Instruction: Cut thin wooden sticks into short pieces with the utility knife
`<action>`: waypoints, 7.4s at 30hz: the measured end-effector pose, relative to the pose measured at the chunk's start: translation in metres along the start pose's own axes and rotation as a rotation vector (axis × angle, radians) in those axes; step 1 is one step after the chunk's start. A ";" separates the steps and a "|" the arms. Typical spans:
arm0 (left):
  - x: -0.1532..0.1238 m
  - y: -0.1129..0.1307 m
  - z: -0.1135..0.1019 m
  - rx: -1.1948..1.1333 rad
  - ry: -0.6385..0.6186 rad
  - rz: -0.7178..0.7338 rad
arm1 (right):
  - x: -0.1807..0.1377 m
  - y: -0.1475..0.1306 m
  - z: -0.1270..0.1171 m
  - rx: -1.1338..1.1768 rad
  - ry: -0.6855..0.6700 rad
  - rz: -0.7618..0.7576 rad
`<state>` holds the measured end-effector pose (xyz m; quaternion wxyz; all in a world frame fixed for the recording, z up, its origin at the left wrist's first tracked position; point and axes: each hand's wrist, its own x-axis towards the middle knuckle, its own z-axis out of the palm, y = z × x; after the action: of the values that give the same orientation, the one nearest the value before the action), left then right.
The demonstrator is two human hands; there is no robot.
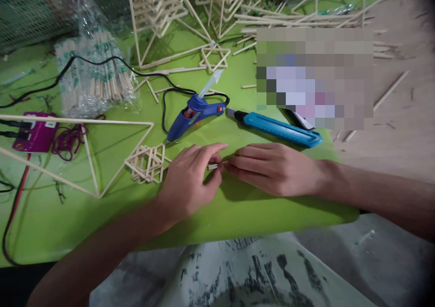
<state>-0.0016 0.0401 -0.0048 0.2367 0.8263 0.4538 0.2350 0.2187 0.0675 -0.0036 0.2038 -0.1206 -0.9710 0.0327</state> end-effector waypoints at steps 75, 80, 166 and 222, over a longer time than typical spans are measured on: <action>-0.002 -0.004 -0.008 0.046 0.022 -0.028 | 0.005 0.004 0.008 0.107 0.047 0.351; -0.002 -0.006 -0.011 0.094 0.035 -0.108 | 0.004 0.002 0.008 0.115 0.054 0.380; 0.002 -0.002 -0.001 0.048 -0.006 -0.021 | 0.004 0.007 0.009 0.369 0.138 0.458; 0.000 -0.005 -0.005 0.102 0.038 -0.078 | 0.006 0.007 0.011 0.313 0.105 0.437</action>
<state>-0.0084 0.0433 -0.0041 0.1945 0.8145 0.5013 0.2175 0.2110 0.0757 -0.0124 0.2583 -0.2956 -0.8932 0.2193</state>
